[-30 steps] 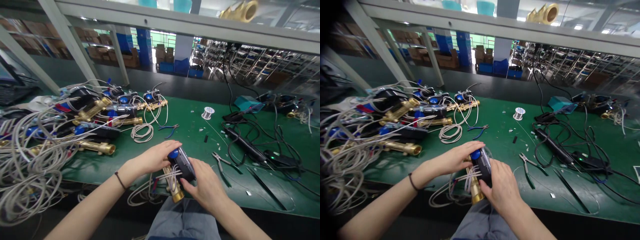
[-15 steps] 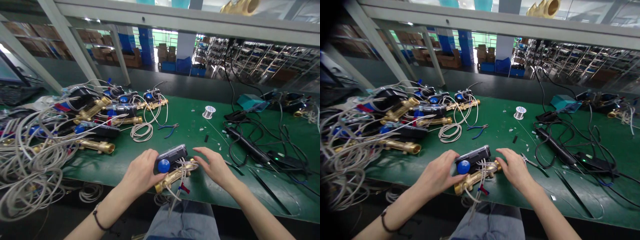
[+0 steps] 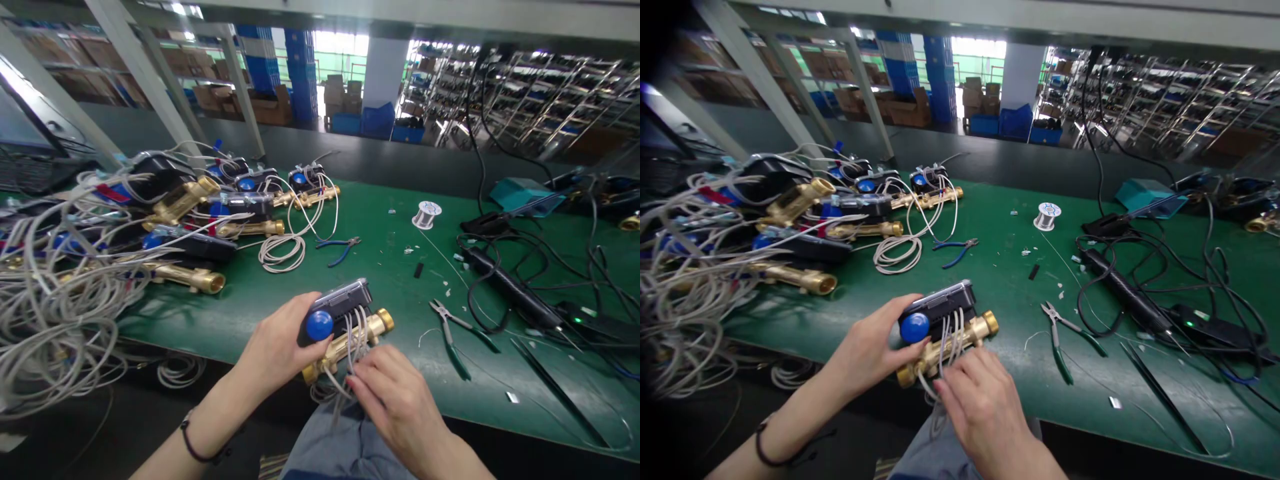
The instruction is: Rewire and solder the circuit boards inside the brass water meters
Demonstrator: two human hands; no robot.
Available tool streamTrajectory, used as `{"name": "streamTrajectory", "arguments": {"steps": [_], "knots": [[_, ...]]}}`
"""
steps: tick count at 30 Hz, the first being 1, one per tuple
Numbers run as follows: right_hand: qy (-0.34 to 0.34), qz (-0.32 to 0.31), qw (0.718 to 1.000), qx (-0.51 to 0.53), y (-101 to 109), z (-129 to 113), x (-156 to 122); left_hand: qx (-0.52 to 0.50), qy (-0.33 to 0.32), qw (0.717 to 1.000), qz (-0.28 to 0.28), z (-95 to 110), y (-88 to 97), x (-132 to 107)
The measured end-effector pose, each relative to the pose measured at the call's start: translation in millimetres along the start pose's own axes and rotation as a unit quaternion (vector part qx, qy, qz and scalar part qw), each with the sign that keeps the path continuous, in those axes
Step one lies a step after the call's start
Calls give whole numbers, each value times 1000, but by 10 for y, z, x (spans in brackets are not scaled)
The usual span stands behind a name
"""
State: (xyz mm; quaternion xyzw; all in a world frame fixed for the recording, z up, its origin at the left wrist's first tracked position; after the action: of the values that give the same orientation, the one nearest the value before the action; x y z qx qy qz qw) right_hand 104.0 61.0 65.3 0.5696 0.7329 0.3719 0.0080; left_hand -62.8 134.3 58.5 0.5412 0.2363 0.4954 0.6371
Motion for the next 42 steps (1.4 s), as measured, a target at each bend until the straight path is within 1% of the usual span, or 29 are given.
{"name": "streamTrajectory", "arguments": {"steps": [2, 5, 7, 8, 10, 12, 13, 15, 18, 21, 24, 26, 28, 31, 34, 37, 40, 42], "knots": [[-7, 18, 1000, 22, -40, 21, -34, 3, 5, 1000, 4, 4, -2, 1], [-27, 34, 997, 69, -44, 42, -42, 13, 14, 1000, 14, 13, 0, 5], [-54, 36, 992, 111, -23, 74, -39, 23, 22, 999, 17, 25, 0, 12], [-79, 41, 986, 139, -5, 111, -39, 27, 27, 999, 17, 35, -1, 17], [-155, 73, 964, 205, 41, 239, -46, 34, 39, 998, 18, 56, -2, 30], [-228, 118, 929, 266, 78, 390, -51, 44, 53, 997, 19, 77, -4, 46], [-251, 129, 915, 289, 79, 451, -43, 51, 63, 997, 19, 85, -6, 54], [-268, 127, 898, 324, 56, 524, -2, 68, 81, 994, 13, 94, -17, 69], [-269, 116, 888, 354, 22, 550, 54, 88, 90, 992, 2, 100, -32, 85], [-257, 131, 889, 356, 73, 528, 68, 91, 102, 991, 6, 61, -5, 113], [-236, 159, 894, 347, 212, 500, 67, 68, 141, 988, 15, -55, 63, 181], [-222, 180, 900, 330, 325, 485, 72, 14, 174, 985, 6, -163, 94, 238], [-212, 194, 907, 307, 418, 470, 83, -68, 207, 976, -15, -275, 89, 279], [-212, 202, 916, 274, 489, 455, 87, -152, 236, 959, -37, -401, 51, 293], [-218, 198, 920, 259, 487, 451, 75, -174, 246, 953, -43, -459, 21, 273], [-226, 181, 923, 254, 445, 463, 69, -184, 247, 950, -48, -452, 18, 258], [-245, 158, 920, 261, 366, 520, 71, -182, 245, 951, -45, -415, 36, 246], [-261, 137, 916, 272, 285, 584, 70, -175, 247, 953, -34, -396, 48, 226]]}}
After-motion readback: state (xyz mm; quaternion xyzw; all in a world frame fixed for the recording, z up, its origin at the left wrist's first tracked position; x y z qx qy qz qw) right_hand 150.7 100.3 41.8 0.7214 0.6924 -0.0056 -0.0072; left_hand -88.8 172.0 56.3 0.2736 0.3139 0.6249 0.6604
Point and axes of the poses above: each hand's wrist, its own x-axis towards the middle knuckle, its own y-axis out of the back of the hand, z = x × y, the point moved 5 cm from there along x, towards the middle knuckle, and after that the axes turned 12 degrees about x, right-handed, at the moved point
